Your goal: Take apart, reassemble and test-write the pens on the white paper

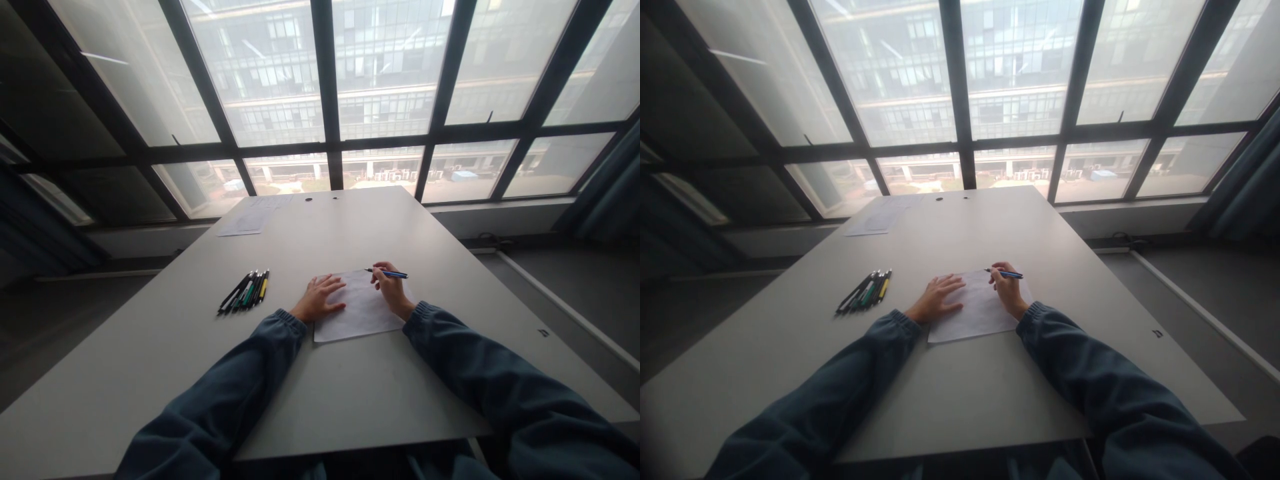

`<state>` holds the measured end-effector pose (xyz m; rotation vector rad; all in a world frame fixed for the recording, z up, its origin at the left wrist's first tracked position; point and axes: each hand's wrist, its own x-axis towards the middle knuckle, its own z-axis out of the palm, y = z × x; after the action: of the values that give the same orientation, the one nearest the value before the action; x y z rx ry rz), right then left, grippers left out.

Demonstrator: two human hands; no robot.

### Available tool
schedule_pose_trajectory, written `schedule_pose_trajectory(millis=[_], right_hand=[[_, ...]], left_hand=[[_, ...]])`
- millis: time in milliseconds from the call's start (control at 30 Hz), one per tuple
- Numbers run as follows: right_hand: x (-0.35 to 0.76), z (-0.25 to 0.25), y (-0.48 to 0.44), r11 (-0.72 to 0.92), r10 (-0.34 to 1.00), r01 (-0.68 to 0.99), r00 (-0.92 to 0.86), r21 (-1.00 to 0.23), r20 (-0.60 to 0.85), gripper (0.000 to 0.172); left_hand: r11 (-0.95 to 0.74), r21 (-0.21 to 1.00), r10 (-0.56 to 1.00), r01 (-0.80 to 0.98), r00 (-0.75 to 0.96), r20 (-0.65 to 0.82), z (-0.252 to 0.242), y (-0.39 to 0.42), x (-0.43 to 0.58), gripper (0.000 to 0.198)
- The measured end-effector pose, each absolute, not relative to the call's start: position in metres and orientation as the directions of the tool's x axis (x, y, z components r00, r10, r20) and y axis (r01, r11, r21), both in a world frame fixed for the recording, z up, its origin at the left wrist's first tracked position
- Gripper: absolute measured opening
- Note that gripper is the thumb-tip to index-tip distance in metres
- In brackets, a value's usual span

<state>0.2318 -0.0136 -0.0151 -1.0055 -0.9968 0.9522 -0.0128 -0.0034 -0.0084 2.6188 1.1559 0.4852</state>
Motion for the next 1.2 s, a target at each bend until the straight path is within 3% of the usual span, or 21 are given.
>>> schedule_pose_trajectory(millis=[200, 400, 633, 1033, 1200], right_hand=[[0.230, -0.021, -0.011, 0.299, 0.937, 0.035, 0.181, -0.954, 0.300, 0.019], [0.221, -0.027, -0.006, 0.265, 0.961, 0.152, 0.040, -0.952, 0.274, 0.027], [0.217, -0.024, -0.007, 0.284, 0.957, 0.334, -0.034, -0.899, 0.290, 0.016], [0.218, -0.024, -0.003, 0.276, 0.953, 0.439, -0.012, -0.855, 0.301, 0.011], [0.218, -0.028, -0.003, 0.259, 0.958, 0.345, 0.029, -0.902, 0.286, 0.018]], left_hand=[[-0.680, 0.354, 0.728, 0.642, 0.650, 0.219, -0.010, -0.001, -0.014, 0.055], [-0.679, 0.320, 0.730, 0.661, 0.654, 0.197, -0.007, -0.001, -0.013, 0.056], [-0.682, 0.321, 0.727, 0.657, 0.657, 0.202, -0.007, -0.001, -0.010, 0.055], [-0.683, 0.275, 0.728, 0.677, 0.662, 0.177, -0.006, 0.001, -0.010, 0.056], [-0.697, 0.277, 0.715, 0.661, 0.668, 0.208, -0.009, 0.002, -0.012, 0.054]])
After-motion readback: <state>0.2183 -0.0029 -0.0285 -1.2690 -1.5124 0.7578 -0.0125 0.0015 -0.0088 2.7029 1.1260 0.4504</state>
